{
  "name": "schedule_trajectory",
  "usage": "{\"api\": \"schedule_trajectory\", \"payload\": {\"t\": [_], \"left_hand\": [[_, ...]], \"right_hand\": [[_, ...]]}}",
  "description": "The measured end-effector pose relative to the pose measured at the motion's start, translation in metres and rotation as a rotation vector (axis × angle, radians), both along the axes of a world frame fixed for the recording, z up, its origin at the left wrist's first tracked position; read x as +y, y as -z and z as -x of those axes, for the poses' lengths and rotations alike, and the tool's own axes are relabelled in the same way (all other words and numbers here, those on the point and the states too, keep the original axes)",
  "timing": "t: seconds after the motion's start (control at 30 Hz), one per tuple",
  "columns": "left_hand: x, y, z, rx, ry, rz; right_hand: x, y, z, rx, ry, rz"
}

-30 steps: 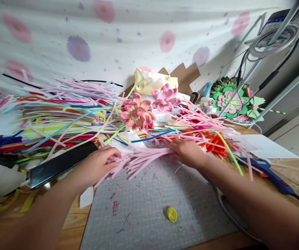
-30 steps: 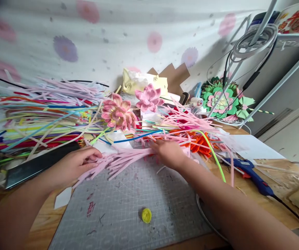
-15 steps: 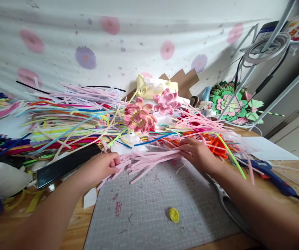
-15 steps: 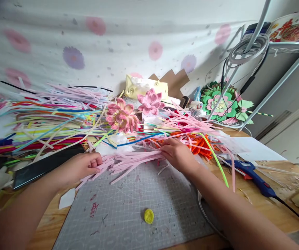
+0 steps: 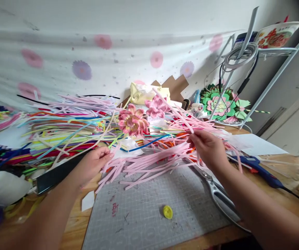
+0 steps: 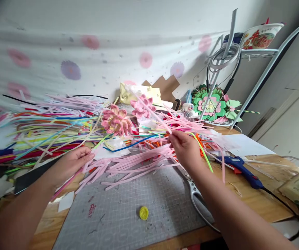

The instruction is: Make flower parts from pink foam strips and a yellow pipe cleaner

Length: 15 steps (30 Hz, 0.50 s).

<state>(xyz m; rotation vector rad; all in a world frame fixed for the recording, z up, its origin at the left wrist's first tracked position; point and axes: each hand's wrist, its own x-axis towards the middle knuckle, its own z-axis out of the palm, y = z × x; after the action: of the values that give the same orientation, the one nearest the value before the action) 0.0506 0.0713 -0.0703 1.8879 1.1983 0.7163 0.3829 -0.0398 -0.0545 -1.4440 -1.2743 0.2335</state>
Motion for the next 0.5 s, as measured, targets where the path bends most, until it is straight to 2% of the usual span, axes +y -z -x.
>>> {"api": "schedule_trajectory", "payload": {"t": [0.13, 0.23, 0.37, 0.5], "left_hand": [[-0.024, -0.008, -0.025, -0.461, 0.031, 0.331], [-0.044, -0.014, -0.047, -0.578, 0.115, 0.468], [-0.064, -0.012, -0.071, -0.609, 0.177, 0.571], [-0.068, 0.007, -0.079, -0.581, 0.175, 0.577]], "right_hand": [[-0.015, -0.008, 0.018, 0.392, -0.338, 0.111], [-0.025, -0.006, 0.043, 0.62, -0.534, 0.231], [-0.026, 0.007, 0.07, 0.706, -0.616, 0.37], [-0.023, 0.017, 0.073, 0.676, -0.644, 0.435]]}}
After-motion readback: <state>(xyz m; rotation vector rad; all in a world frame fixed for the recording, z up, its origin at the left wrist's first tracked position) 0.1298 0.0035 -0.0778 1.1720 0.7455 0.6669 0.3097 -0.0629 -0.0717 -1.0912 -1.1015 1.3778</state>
